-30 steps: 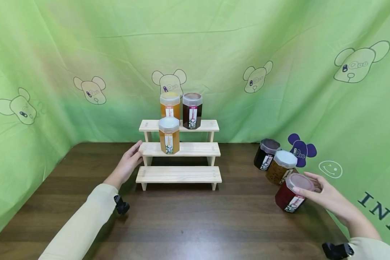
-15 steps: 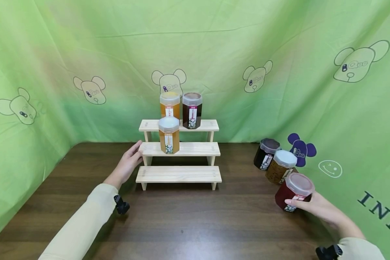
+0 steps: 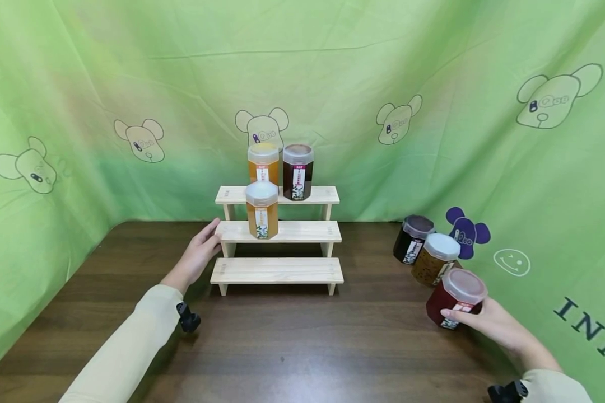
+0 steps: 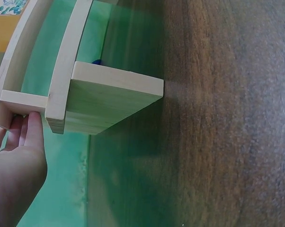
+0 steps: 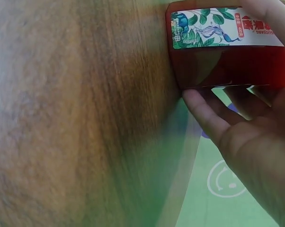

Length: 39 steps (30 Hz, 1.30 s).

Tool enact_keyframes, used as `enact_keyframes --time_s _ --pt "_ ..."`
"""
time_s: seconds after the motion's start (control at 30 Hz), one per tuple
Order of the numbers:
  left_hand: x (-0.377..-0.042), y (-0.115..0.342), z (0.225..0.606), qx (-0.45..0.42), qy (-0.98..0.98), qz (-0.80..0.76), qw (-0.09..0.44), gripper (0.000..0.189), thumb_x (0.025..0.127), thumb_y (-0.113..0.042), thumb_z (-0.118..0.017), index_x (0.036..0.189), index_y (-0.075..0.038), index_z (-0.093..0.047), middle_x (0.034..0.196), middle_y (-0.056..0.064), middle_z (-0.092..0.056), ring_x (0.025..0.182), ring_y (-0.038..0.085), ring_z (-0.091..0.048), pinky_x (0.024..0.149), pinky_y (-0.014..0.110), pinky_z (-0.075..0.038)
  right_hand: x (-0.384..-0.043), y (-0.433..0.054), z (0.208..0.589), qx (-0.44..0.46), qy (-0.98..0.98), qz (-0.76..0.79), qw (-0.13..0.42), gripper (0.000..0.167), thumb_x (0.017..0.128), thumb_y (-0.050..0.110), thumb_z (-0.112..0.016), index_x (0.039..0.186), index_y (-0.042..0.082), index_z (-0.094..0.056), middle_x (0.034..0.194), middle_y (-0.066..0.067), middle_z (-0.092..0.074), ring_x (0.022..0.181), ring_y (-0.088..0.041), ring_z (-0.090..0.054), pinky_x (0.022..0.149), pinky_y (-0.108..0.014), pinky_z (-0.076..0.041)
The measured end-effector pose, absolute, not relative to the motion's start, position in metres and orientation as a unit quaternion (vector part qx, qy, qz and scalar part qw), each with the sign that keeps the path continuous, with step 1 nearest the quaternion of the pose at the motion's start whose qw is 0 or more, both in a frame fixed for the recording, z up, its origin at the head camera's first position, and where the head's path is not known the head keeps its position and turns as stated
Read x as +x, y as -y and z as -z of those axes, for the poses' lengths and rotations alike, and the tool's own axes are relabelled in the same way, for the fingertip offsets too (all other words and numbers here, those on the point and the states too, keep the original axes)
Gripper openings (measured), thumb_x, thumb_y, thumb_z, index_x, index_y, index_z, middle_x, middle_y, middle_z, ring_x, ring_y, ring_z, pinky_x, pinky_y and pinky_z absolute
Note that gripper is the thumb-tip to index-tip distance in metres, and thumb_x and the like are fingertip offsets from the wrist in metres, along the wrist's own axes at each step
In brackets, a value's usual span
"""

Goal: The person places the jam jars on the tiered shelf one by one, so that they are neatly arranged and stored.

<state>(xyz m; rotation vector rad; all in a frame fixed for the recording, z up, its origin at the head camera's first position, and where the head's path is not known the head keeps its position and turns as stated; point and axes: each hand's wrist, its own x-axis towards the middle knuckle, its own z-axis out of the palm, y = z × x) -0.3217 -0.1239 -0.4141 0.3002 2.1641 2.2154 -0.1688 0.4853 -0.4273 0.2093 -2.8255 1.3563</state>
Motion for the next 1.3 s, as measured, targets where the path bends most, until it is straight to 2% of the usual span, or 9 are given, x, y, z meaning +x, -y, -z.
enact_keyframes --time_s 0.17,0.5,0.57,0.67,0.77,0.83,0.93,1.07,1.3 --pt "-0.321 0.123 0.413 0.097 -0.699 -0.709 0.015 0.056 0.108 -0.009 -0.040 0.160 -0.005 -0.020 0.163 0.018 -0.020 0.146 0.029 -0.027 0.116 0.044 -0.032 -0.168 -0.486 0.429 0.068 0.900 -0.430 0.013 0.047 0.096 0.009 -0.066 0.137 -0.002 -0.045 0.113 0.022 -0.063 0.103 0.006 -0.057 0.081 -0.012 -0.045" --pt "-0.320 0.123 0.413 0.099 -0.701 -0.706 0.015 0.055 0.109 -0.009 -0.039 0.160 -0.005 -0.019 0.162 0.019 -0.021 0.146 0.029 -0.028 0.116 0.044 -0.032 -0.167 -0.483 0.424 0.084 0.889 -0.449 0.016 0.043 0.096 0.005 -0.065 0.135 0.017 -0.051 0.114 0.019 -0.066 0.104 0.003 -0.060 0.083 -0.011 -0.045" --pt "-0.320 0.124 0.413 0.100 -0.701 -0.706 0.016 0.055 0.109 -0.009 -0.039 0.160 -0.004 -0.019 0.163 0.019 -0.020 0.146 0.029 -0.027 0.116 0.044 -0.032 -0.167 -0.481 0.422 0.080 0.890 -0.449 0.010 0.042 0.097 0.005 -0.064 0.135 0.015 -0.051 0.114 0.016 -0.067 0.104 0.003 -0.060 0.084 -0.012 -0.046" --pt "-0.321 0.124 0.414 0.101 -0.699 -0.707 0.015 0.055 0.108 -0.009 -0.039 0.160 -0.005 -0.019 0.163 0.019 -0.020 0.146 0.030 -0.027 0.116 0.045 -0.032 -0.167 -0.479 0.416 0.069 0.906 -0.418 0.011 0.042 0.097 0.009 -0.066 0.136 0.003 -0.051 0.110 0.012 -0.069 0.100 0.003 -0.060 0.081 -0.014 -0.046" --pt "-0.320 0.124 0.413 0.098 -0.700 -0.707 0.013 0.056 0.108 -0.009 -0.039 0.160 -0.005 -0.019 0.163 0.018 -0.020 0.146 0.030 -0.027 0.116 0.045 -0.032 -0.169 -0.476 0.409 0.066 0.930 -0.361 0.027 0.050 0.095 0.014 -0.069 0.135 -0.008 -0.049 0.104 0.010 -0.069 0.095 0.004 -0.059 0.077 -0.016 -0.046" --pt "-0.320 0.125 0.413 0.097 -0.701 -0.706 0.012 0.056 0.108 -0.009 -0.039 0.160 -0.005 -0.019 0.163 0.018 -0.020 0.146 0.030 -0.027 0.116 0.045 -0.032 -0.170 -0.474 0.403 0.067 0.941 -0.331 0.041 0.054 0.094 0.016 -0.071 0.135 -0.010 -0.048 0.101 0.012 -0.068 0.092 0.006 -0.058 0.075 -0.017 -0.046" --pt "-0.319 0.124 0.412 0.092 -0.706 -0.702 0.016 0.056 0.108 -0.010 -0.039 0.161 -0.007 -0.019 0.163 0.017 -0.020 0.146 0.028 -0.028 0.116 0.043 -0.033 -0.171 -0.470 0.396 0.067 0.943 -0.324 0.047 0.054 0.093 0.015 -0.071 0.136 -0.009 -0.047 0.097 0.010 -0.069 0.089 0.004 -0.058 0.073 -0.018 -0.047" --pt "-0.319 0.124 0.412 0.088 -0.709 -0.699 0.016 0.056 0.109 -0.011 -0.040 0.161 -0.009 -0.020 0.163 0.016 -0.021 0.146 0.027 -0.029 0.115 0.042 -0.033 -0.172 -0.463 0.387 0.059 0.946 -0.316 0.052 0.040 0.094 0.020 -0.071 0.124 -0.004 -0.056 0.088 0.005 -0.067 0.083 -0.002 -0.058 0.068 -0.021 -0.048" --pt "-0.319 0.123 0.412 0.090 -0.710 -0.698 0.014 0.056 0.108 -0.009 -0.038 0.161 -0.007 -0.019 0.163 0.016 -0.021 0.146 0.028 -0.029 0.115 0.043 -0.033 -0.176 -0.450 0.373 0.069 0.951 -0.293 0.067 0.030 0.092 0.026 -0.074 0.111 0.006 -0.062 0.087 0.002 -0.067 0.083 -0.003 -0.057 0.068 -0.022 -0.047"
